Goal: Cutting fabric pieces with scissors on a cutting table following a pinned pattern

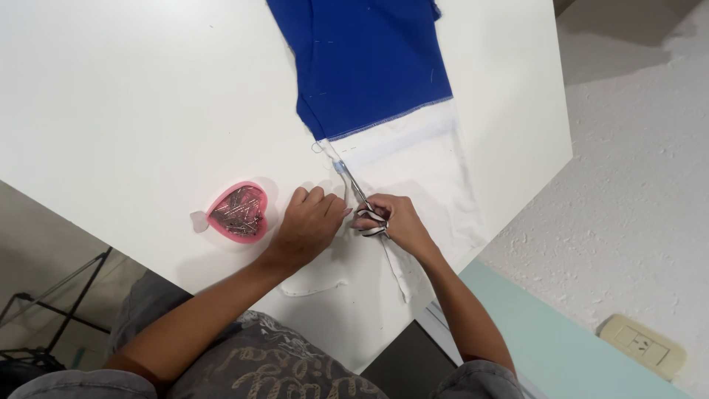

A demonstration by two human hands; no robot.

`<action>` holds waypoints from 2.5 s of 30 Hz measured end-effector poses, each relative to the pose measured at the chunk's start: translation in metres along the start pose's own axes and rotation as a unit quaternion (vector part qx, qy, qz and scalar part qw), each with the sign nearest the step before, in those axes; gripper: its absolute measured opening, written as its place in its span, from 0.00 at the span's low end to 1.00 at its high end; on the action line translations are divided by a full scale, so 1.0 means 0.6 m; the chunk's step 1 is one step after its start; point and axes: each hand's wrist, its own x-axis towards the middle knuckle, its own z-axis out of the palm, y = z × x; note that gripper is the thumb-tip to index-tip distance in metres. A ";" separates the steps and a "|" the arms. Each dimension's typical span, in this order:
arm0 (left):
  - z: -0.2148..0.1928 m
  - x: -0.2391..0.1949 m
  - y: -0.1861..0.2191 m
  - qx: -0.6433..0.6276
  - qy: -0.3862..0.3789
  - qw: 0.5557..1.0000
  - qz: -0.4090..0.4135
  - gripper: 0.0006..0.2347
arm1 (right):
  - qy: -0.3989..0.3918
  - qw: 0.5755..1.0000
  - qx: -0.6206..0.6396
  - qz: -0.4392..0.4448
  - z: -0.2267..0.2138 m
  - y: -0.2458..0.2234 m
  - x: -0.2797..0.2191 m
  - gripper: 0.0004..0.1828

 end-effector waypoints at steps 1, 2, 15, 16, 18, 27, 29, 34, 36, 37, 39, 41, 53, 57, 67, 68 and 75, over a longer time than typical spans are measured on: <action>0.005 -0.002 -0.001 0.001 0.002 1.000 -0.004 0.08 | -0.003 1.000 -0.003 0.000 0.002 0.005 0.000 0.18; 0.009 -0.005 -0.002 0.005 0.004 1.000 0.000 0.09 | -0.004 1.000 0.013 0.006 0.005 0.009 -0.002 0.16; 0.025 -0.018 -0.006 -0.031 -0.034 0.999 0.029 0.07 | -0.055 0.990 0.128 0.017 -0.001 -0.019 0.011 0.14; 0.026 -0.018 -0.006 -0.029 -0.033 0.999 0.028 0.07 | -0.056 0.990 0.128 0.016 0.002 -0.011 0.014 0.14; 0.027 -0.019 -0.004 -0.033 -0.034 0.999 0.022 0.08 | -0.044 0.996 0.080 -0.005 0.007 0.006 0.019 0.14; 0.019 -0.017 -0.002 -0.028 -0.042 0.998 0.027 0.09 | -0.063 0.989 0.136 0.003 0.010 -0.012 0.016 0.14; 0.019 -0.017 0.000 -0.032 -0.038 0.998 0.025 0.08 | -0.064 0.989 0.136 0.004 0.008 -0.021 0.020 0.14; 0.025 -0.020 -0.004 -0.035 -0.030 0.999 0.023 0.08 | -0.057 0.995 0.085 -0.009 0.005 -0.020 0.018 0.14; 0.025 -0.021 -0.005 -0.036 -0.031 0.999 0.027 0.08 | -0.059 0.993 0.099 0.004 0.004 -0.023 0.015 0.13; 0.022 -0.021 -0.002 -0.037 -0.031 0.998 0.026 0.08 | -0.059 0.993 0.099 0.005 0.004 -0.025 0.015 0.13; 0.014 -0.015 -0.001 -0.036 -0.028 0.999 0.026 0.09 | -0.061 0.992 0.109 0.009 0.004 -0.031 0.021 0.13; 0.014 -0.015 0.000 -0.038 -0.025 0.998 0.031 0.08 | -0.063 0.992 0.110 0.009 0.003 -0.036 0.026 0.13; -0.071 0.038 0.003 -0.062 0.007 0.997 0.042 0.05 | -0.070 0.991 0.117 0.000 -0.001 -0.047 0.053 0.13; -0.081 0.044 0.001 -0.068 0.026 0.996 0.050 0.04 | -0.063 0.993 0.104 -0.010 0.002 -0.053 0.060 0.14; -0.020 0.008 -0.006 -0.056 0.019 0.996 0.060 0.05 | -0.061 0.992 0.110 -0.025 0.006 -0.088 0.076 0.12; -0.021 0.008 -0.005 -0.061 0.020 0.996 0.060 0.06 | -0.060 0.992 0.110 -0.023 0.007 -0.089 0.075 0.13; -0.012 0.002 -0.007 -0.070 0.025 0.995 0.061 0.07 | -0.062 0.991 0.121 -0.009 0.006 -0.079 0.074 0.13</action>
